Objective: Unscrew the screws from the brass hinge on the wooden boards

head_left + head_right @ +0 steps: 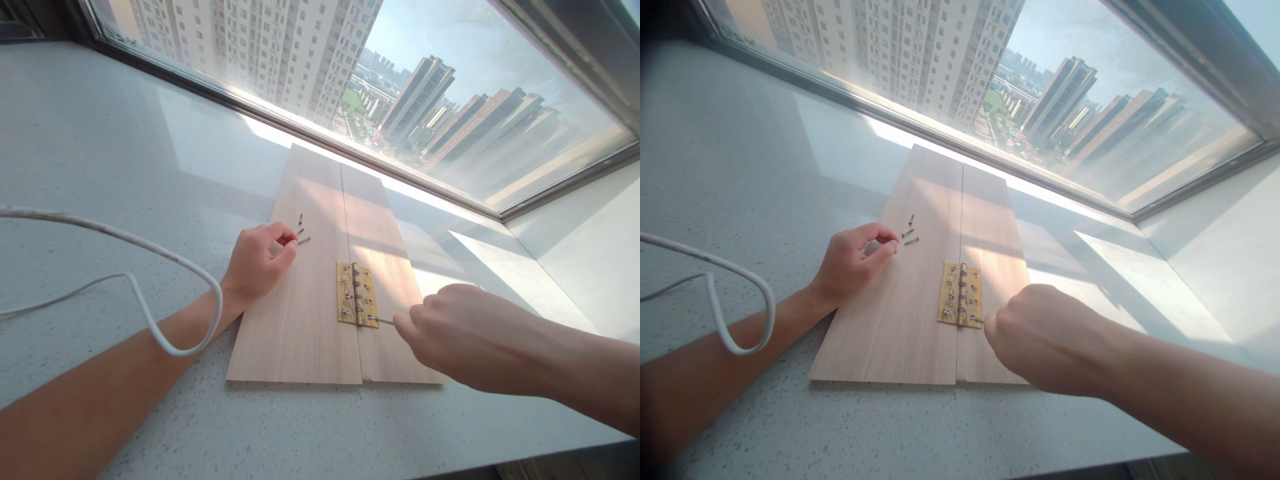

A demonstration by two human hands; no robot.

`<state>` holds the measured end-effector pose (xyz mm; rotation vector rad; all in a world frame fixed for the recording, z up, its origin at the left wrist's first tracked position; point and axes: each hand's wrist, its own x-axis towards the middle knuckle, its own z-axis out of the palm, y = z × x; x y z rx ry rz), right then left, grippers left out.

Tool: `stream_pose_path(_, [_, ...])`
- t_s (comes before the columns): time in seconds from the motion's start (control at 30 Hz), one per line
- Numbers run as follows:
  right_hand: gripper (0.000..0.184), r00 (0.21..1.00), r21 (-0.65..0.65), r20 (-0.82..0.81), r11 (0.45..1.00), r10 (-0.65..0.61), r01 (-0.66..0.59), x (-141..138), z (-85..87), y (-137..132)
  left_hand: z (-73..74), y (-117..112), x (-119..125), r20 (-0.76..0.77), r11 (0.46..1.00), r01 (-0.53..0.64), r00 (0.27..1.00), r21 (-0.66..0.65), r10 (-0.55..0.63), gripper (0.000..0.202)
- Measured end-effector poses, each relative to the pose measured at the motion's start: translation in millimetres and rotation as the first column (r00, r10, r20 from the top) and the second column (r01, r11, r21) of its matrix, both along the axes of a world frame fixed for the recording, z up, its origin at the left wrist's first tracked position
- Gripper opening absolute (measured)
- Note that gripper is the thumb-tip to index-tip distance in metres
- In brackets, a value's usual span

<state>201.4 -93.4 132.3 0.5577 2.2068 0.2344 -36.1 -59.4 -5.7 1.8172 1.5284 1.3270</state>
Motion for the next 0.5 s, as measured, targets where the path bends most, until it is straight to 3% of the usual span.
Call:
stream_pose_path(0.07, [0.018, 0.994, -0.039, 0.037, 0.994, 0.103, -0.102, -4.6, 3.5, 4.7, 0.2, 0.0, -0.1, -0.001, 1.0, 0.003, 1.0, -0.003, -0.003, 0.014])
stream_pose_path(0.13, [0.019, 0.992, -0.054, 0.052, 0.992, 0.115, -0.112, -9.2, 5.5, 6.5, 0.2, 0.0, -0.1, 0.002, 1.0, 0.003, 1.0, -0.001, -0.003, 0.014])
stream_pose_path(0.23, [0.019, 0.997, 0.015, -0.02, 0.997, -0.077, 0.077, -12.4, 5.2, 1.9, -0.1, 0.3, 0.0, 0.007, 1.0, 0.003, 1.0, 0.003, -0.003, 0.013])
stream_pose_path(0.3, [0.025, 0.958, 0.062, -0.111, 0.961, -0.263, 0.271, -13.1, 4.8, -3.6, -0.3, 0.6, 0.0, 0.011, 1.0, 0.008, 1.0, 0.007, -0.008, 0.013])
stream_pose_path(0.4, [0.025, 0.815, 0.016, -0.229, 0.835, -0.533, 0.55, -16.9, 7.5, -8.1, -0.4, 0.7, -0.1, 0.016, 1.0, 0.011, 1.0, 0.013, -0.011, 0.012])
stream_pose_path(0.43, [0.024, 0.729, -0.03, -0.262, 0.76, -0.633, 0.649, -19.3, 9.2, -7.7, -0.4, 0.7, -0.1, 0.018, 1.0, 0.01, 1.0, 0.011, -0.01, 0.012])
stream_pose_path(0.5, [0.019, 0.486, -0.144, -0.283, 0.537, -0.827, 0.831, -24.8, 12.7, -4.2, -0.2, 0.5, -0.4, 0.019, 1.0, 0.007, 1.0, 0.004, -0.007, 0.013])
